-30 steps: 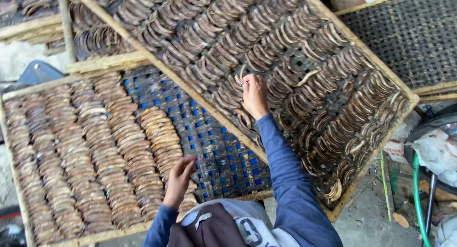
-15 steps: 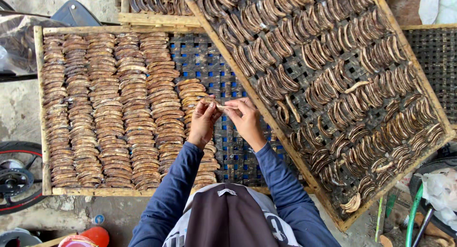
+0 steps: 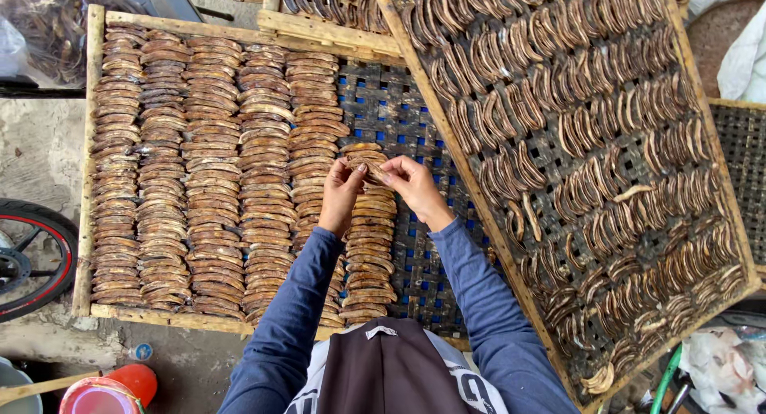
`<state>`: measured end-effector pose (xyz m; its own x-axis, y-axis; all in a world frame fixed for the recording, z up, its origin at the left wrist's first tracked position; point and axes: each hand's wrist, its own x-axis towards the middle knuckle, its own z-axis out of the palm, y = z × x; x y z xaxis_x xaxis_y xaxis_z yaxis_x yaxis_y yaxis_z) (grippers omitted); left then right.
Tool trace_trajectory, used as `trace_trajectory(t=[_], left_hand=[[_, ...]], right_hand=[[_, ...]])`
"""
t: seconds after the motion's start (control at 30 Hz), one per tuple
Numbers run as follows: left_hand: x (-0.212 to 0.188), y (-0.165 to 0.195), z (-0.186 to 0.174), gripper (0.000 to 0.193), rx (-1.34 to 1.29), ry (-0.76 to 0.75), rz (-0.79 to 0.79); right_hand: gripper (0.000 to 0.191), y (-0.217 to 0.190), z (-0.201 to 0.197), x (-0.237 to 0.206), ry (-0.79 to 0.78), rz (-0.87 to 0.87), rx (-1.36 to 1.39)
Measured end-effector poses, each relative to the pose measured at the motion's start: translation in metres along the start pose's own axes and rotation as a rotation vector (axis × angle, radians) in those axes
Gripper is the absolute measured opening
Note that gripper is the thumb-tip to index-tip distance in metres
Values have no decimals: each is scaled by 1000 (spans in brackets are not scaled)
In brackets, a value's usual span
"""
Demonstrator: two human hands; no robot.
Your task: The person picks up dried banana slices from bamboo drying trays and places them one at a time into neat rows on the trays, occasionally turning or repositioning pieces to fill gaps in the arrangement.
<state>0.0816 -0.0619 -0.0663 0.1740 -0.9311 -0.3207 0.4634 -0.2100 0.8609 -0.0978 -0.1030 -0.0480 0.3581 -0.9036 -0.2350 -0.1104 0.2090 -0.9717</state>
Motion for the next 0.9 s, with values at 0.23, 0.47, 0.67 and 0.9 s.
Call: trace_trajectory(t=[0.23,0.47,0.67,0.9], left_hand=[[37,26,-20,14,56,179,-117],[48,30,-29,16,404,182,-39],[61,20,-27,20,783,162,-107],[42,36,-41,36,719,82,-146]], right_hand=[[6,-2,22,82,48,-35,-443],[7,5,28,94,161,-218,-877],[8,25,23,88,230,-273,-966],[7,15,8,73,346,-161,-746]])
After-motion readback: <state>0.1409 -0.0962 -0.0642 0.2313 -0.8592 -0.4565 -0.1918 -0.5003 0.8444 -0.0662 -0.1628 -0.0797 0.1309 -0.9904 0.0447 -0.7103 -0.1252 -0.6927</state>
